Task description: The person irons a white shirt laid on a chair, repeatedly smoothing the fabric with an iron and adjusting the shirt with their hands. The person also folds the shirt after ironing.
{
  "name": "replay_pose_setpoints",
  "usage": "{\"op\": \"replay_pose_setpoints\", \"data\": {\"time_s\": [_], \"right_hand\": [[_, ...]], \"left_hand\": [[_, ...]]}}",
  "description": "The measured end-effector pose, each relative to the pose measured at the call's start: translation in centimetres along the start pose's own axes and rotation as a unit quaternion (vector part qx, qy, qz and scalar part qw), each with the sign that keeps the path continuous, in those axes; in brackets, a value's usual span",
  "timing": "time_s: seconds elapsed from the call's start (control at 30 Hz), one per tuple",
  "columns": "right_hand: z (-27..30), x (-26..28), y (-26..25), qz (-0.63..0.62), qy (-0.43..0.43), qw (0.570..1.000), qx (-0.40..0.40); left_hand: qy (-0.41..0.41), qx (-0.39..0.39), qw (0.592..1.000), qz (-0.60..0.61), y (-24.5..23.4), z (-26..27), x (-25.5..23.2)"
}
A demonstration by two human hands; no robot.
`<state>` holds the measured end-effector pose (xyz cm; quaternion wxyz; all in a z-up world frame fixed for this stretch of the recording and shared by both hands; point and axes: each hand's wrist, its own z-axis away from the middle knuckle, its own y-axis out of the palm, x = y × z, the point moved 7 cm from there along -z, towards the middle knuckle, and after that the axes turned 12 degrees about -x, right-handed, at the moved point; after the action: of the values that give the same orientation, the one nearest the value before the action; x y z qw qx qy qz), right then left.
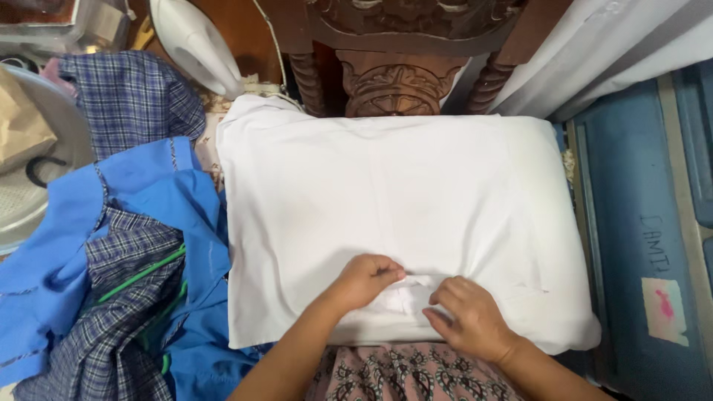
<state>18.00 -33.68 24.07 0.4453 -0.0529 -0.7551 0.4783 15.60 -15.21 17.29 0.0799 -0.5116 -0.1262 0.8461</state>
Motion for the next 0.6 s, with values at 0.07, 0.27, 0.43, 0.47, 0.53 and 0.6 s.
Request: {"op": "replay_pose_setpoints", "data": {"time_s": [0.07, 0.27, 0.43, 0.47, 0.53, 0.6], "right_hand": [[-0.1, 1.0, -0.1, 0.01, -0.084, 0.996, -0.004], [0.0, 0.7, 1.1, -0.007, -0.174, 0.984, 0.045], [1.0, -3.1, -0.1, 0.078, -0.112, 0.99, 0.018], [0.9, -4.1, -0.8, 0.101, -0.098, 0.99, -0.013], [1.1, -6.3, -2.2, 0.144, -0.07, 0.984, -0.073], [1.9, -8.1, -3.2, 0.172, -0.059, 0.98, -0.081]], "left_hand": [[-0.013, 0.003, 1.0, -0.012, -0.1, -0.6, 0.1], [0.002, 0.016, 1.0, 0.017, 1.1, 0.1, 1.0], [-0.008, -0.001, 1.0, 0.013, 0.8, 0.8, 0.9], [-0.015, -0.005, 1.0, 0.008, 0.7, 0.8, 0.8], [-0.021, -0.014, 1.0, -0.011, 0.5, 1.0, 0.4], [-0.016, -0.02, 0.999, -0.041, 0.4, 1.3, -0.2]]}}
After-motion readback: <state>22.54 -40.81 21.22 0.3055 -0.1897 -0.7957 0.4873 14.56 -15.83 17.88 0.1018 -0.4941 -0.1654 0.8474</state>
